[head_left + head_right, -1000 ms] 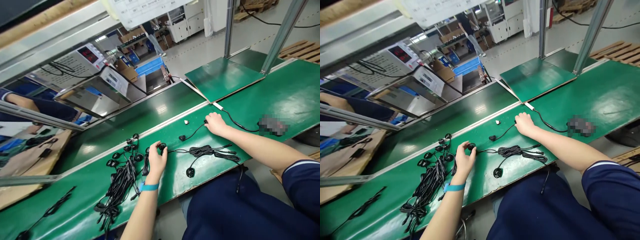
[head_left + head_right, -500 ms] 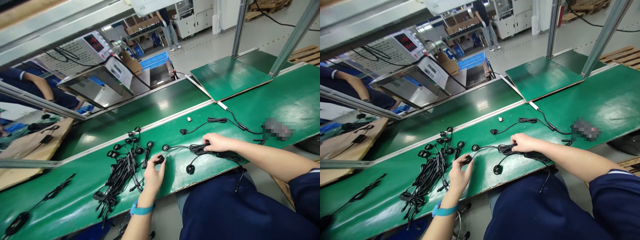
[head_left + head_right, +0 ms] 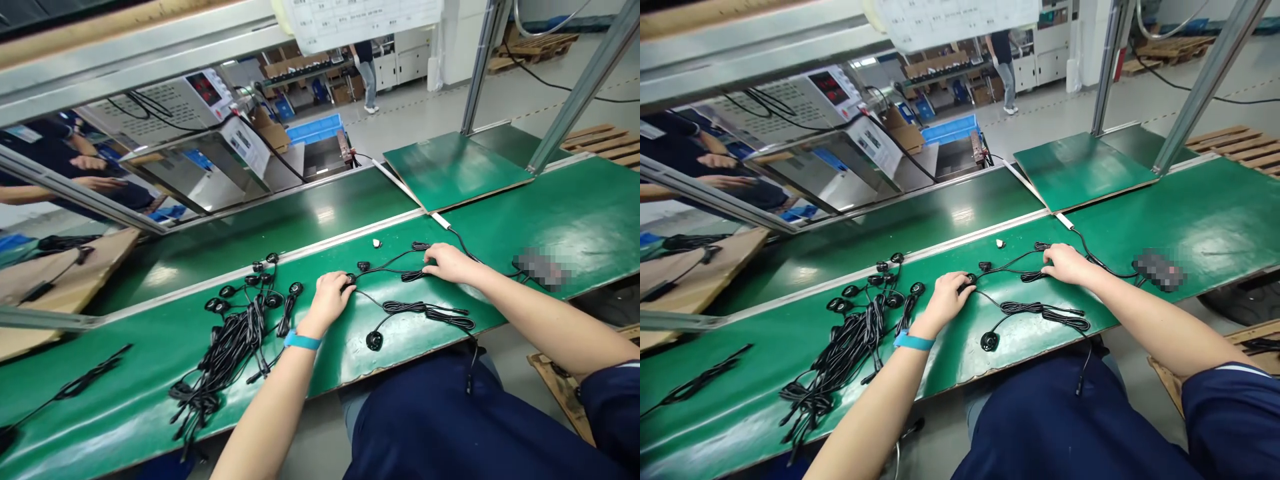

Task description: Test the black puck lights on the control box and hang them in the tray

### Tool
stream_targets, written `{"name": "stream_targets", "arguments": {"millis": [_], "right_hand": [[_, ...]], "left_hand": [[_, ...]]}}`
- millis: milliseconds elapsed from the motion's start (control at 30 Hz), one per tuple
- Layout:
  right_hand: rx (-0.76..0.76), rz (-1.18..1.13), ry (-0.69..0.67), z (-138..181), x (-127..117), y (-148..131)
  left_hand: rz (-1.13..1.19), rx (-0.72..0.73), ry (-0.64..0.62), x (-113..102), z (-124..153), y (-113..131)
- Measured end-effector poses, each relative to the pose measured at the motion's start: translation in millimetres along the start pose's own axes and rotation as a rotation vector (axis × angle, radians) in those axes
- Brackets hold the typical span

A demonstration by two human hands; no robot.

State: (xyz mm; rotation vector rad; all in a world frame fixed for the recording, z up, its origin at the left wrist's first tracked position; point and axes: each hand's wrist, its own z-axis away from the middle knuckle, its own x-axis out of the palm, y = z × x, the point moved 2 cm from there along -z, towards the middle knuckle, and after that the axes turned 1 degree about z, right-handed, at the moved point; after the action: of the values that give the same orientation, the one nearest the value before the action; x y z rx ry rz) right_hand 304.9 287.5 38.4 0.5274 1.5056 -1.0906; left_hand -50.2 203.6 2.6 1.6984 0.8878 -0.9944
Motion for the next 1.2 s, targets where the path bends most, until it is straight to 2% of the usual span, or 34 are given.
{"name": "stream_targets", "arguments": {"millis": [133,233,333,467,533,633,733,833,967,1200], "right_hand": [[0.150,0.059,0.150,-9.4,-2.1,24.7],[0.222,0.059,0.120,-24.6,1.0,33.7],[0.193,0.026,0.065,-40.4,7.2,24.4],[0.090,-0.015,0.048,-46.1,10.6,-5.4],[0.043,-0.021,0.071,-34.4,9.8,-19.4],[-0.046,-0.042,0.095,4.3,11.1,-34.5],[-0.158,-0.081,0.000,52.1,20.4,-42.8],[-0.169,-0.094,-0.102,83.5,32.5,-45.7],[-0.158,-0.082,-0.138,87.4,35.6,-46.5],[-0.167,-0.027,-0.121,61.3,6.5,-33.2]], "left_hand": [[0.002,-0.024,-0.020,-9.0,10.6,-1.1],[-0.005,-0.046,-0.027,-14.1,16.5,-3.9],[0.001,-0.059,-0.005,-16.7,18.5,-7.6],[0.059,-0.070,0.026,-18.0,18.0,-12.9],[0.093,-0.087,0.040,-17.5,18.8,-15.2],[0.136,-0.125,0.072,-15.3,22.4,-18.3],[0.179,-0.163,0.105,-12.4,26.0,-21.4],[0.218,-0.197,0.125,-10.9,26.4,-23.7],[0.246,-0.230,0.122,-10.9,27.0,-22.7],[0.311,-0.305,0.152,-5.9,43.2,-21.1]]}}
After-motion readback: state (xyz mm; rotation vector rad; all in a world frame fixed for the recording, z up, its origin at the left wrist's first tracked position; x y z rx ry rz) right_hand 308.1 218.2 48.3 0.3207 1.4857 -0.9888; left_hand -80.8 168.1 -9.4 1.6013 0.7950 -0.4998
